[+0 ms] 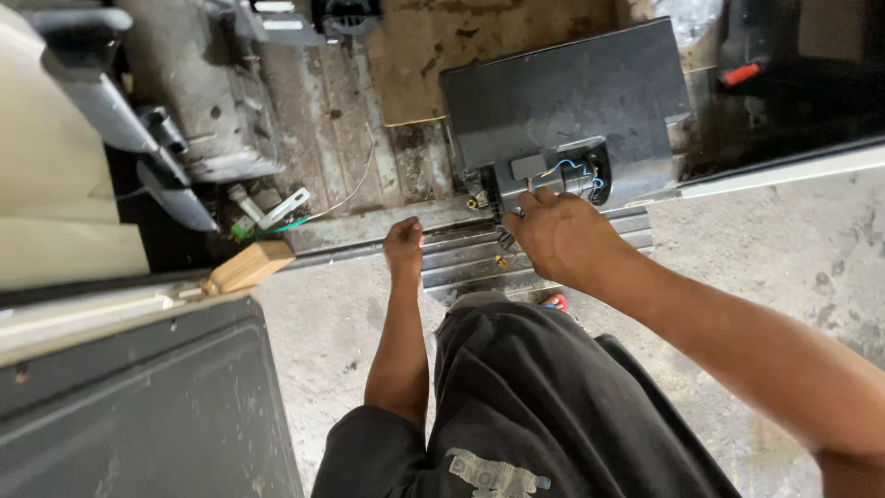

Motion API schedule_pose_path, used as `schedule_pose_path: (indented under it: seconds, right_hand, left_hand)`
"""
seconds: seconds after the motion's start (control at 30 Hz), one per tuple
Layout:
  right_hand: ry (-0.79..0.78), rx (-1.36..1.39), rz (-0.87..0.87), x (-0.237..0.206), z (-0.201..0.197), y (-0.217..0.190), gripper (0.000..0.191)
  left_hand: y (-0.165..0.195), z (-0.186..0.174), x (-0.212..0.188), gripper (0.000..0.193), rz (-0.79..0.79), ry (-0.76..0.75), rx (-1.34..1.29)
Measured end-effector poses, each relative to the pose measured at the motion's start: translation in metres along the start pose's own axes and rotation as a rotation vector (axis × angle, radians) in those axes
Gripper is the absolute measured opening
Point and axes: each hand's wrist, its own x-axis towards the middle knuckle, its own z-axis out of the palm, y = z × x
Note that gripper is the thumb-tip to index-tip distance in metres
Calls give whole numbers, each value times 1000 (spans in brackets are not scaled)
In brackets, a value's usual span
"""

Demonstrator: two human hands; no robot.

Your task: The person uses a screwdriver to tighten screws on a black electronic box mounted on the rear of a truck. They manipulate wires and secure the unit to the vehicle frame, working on the rear bumper area.

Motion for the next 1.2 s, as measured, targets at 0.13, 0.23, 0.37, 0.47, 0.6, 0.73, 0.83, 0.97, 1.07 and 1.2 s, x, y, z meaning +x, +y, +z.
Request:
schedule_pose_path:
  seconds: [0.13, 0.23, 0.37, 0.47, 0.6, 0.73, 0.83, 0.97, 1.07, 1.2]
  right_hand:
    - [-160, 109, 180, 5, 4, -14, 27]
    - [-290, 139, 288, 11, 1, -15, 27]
    - [12, 203, 263, -6, 2, 1, 21]
    - [55, 294, 375, -56, 12, 6, 23]
    - [187, 588, 528, -130, 36, -2, 34]
    - [357, 732, 613, -187, 58, -15, 37]
    - [400, 799, 680, -212, 70, -18, 36]
    - [413, 823, 745, -227, 79, -17, 36]
    - [439, 819, 752, -230, 82, -15, 36]
    - [406, 855, 839, -236, 87, -11, 37]
  left_hand:
    - [2, -2, -19, 18, -26, -83, -129]
    - [2, -2, -32, 16, -85, -147, -79]
    - [-8, 8, -47, 14, -149, -251, -194]
    - [-19, 18, -55, 12, -197, -238, -300]
    - [-35, 30, -73, 17, -280, -206, -370]
    - [-43, 43, -83, 18, -345, -144, -407]
    - [-45, 54, -84, 23, -394, -78, -350]
    - [-40, 68, -80, 28, -495, -190, -413]
    - [-35, 82, -76, 28, -541, -288, -480]
    - [-28, 93, -71, 23, -571, -373, -515]
